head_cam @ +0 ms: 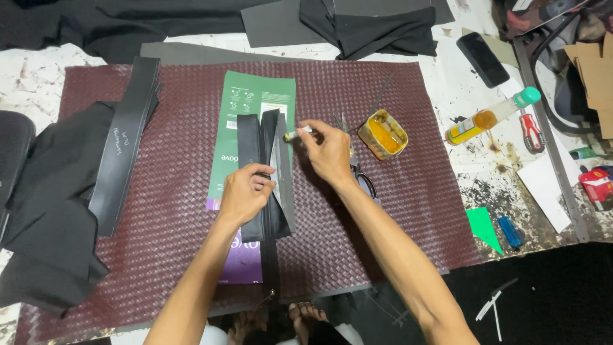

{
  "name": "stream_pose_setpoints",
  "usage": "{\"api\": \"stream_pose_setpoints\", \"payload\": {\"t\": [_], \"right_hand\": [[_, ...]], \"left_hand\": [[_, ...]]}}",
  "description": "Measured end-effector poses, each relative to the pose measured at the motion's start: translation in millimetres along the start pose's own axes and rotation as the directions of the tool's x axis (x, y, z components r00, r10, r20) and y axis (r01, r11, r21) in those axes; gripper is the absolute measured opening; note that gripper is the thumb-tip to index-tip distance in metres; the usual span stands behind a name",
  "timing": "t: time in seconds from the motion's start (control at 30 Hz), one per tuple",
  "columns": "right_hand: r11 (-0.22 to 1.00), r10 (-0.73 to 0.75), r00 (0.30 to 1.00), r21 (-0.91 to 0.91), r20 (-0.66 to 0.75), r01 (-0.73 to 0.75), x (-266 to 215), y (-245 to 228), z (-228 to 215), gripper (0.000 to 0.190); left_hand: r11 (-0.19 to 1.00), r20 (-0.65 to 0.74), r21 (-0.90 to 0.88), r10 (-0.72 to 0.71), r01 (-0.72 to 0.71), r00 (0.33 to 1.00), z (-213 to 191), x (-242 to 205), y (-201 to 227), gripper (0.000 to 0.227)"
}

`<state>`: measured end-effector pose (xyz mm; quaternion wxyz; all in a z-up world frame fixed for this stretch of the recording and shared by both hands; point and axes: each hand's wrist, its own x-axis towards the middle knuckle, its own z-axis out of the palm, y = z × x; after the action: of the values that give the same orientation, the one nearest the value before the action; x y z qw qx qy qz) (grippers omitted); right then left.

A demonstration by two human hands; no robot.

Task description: Assembling a small leather pouch by gluing edges, folding the material, and trimming excess with scissors

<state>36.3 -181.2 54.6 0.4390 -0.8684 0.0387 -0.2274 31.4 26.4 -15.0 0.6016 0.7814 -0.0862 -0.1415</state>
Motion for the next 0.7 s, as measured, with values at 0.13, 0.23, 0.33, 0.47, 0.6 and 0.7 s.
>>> {"api": "stream_pose_setpoints", "payload": {"t": [0.13, 0.23, 0.33, 0.47, 0.6, 0.7], "right_hand": [[0.998, -0.065, 0.998, -0.026, 0.011, 0.065, 22, 13, 16, 0.016], [0.992, -0.117, 0.993, -0.049, 0.019, 0.118, 33, 21, 26, 0.015], [0.980, -0.180, 0.982, -0.070, 0.060, 0.184, 38, 30, 32, 0.015], [0.972, -0.202, 0.948, -0.067, 0.248, 0.225, 34, 22, 24, 0.015], [0.978, -0.168, 0.892, -0.044, 0.419, 0.205, 18, 14, 7, 0.018], [0.980, -0.168, 0.867, -0.020, 0.470, 0.200, 3, 1, -3, 0.017]], "left_hand": [[1.000, -0.004, 0.012, 0.000, 0.001, 1.000, 0, 1, -1, 0.029], [1.000, -0.008, 0.006, 0.020, -0.020, 1.000, 1, 2, -2, 0.028], [0.999, -0.008, 0.008, 0.038, -0.037, 0.999, 2, 3, -4, 0.029], [0.999, -0.006, 0.017, 0.034, -0.034, 0.999, 1, 4, -3, 0.029], [0.999, -0.004, 0.016, 0.034, -0.033, 0.999, 1, 4, 0, 0.029], [0.999, -0.001, 0.025, 0.036, -0.036, 0.999, 0, 3, -1, 0.029]]}}
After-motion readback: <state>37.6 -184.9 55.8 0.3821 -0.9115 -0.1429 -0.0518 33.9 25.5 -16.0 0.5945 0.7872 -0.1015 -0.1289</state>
